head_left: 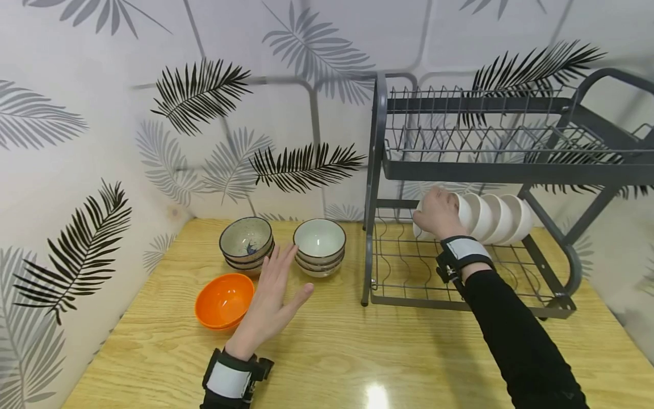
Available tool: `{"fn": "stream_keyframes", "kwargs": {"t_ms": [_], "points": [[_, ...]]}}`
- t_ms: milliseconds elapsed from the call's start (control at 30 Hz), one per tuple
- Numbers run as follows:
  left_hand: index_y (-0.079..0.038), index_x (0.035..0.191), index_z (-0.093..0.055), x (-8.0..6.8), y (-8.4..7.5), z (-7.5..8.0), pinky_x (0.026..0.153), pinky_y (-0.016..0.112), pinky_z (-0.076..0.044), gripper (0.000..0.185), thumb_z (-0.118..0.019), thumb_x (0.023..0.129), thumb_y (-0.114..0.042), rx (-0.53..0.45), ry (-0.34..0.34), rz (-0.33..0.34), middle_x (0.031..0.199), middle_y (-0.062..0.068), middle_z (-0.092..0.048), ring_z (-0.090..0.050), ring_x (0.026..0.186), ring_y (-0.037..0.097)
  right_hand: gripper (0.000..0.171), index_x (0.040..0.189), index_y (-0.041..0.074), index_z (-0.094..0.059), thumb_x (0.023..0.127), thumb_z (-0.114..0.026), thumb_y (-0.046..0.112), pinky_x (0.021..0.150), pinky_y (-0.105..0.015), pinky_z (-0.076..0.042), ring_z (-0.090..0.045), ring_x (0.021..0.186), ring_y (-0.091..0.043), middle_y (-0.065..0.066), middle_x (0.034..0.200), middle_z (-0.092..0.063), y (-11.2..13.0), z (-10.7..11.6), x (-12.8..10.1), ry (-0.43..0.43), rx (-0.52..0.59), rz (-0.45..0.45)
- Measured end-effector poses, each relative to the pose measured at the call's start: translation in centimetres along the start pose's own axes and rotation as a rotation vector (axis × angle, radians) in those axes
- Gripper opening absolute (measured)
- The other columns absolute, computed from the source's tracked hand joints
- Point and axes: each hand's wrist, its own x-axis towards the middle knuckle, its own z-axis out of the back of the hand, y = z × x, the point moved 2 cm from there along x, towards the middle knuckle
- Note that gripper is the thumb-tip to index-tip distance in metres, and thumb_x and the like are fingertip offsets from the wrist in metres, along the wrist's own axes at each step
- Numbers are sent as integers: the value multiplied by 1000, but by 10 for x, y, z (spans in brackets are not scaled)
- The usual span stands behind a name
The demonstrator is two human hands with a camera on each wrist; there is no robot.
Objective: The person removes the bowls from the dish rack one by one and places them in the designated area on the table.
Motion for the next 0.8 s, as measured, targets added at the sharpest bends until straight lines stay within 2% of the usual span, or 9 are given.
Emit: {"fn": "stream_keyframes", "kwargs": {"t_ms": [133,233,333,567,667,800], "points": [[-11,161,-21,0,-2,-3,127,62,-7,76,-55,102,-45,4,11,-14,168,15,-23,-8,159,37,70,148,-24,-15,100,-46,16,113,-69,-34,-30,136,-62,-46,149,-26,4,-4,3,-67,-38,-26],[-13,161,-21,0,-4,-3,128,61,-6,76,-54,102,-46,6,20,-17,168,16,-23,-8,159,36,67,148,-22,-21,98,-52,12,100,-67,-48,-44,125,-60,-43,146,-34,3,-9,5,-133,-33,-36],[-13,161,-21,-1,-5,-2,129,59,-5,75,-54,102,-45,1,30,-11,168,16,-24,-9,159,35,64,148,-19,-25,98,-54,8,87,-64,-55,-54,112,-59,-42,145,-38,1,-13,6,-188,-53,-11],[-12,161,-22,-2,-6,-1,128,60,-6,74,-54,102,-44,-4,41,-14,168,15,-24,-9,159,36,51,147,-8,-39,100,-51,7,74,-61,-59,-64,96,-52,-34,136,-53,8,-16,7,-253,-183,39],[-11,161,-23,-1,-6,-2,128,61,-7,74,-54,102,-44,-9,41,-18,168,15,-24,-10,159,36,45,141,-4,-48,99,-54,10,72,-62,-58,-64,96,-52,-30,129,-59,14,-18,9,-276,-263,62],[-9,160,-24,-1,-7,-3,128,61,-7,74,-55,102,-43,-16,38,-23,167,16,-25,-10,159,35,36,132,-3,-57,98,-54,9,72,-64,-58,-60,105,-57,-29,124,-63,17,-21,13,-330,-337,93]]}}
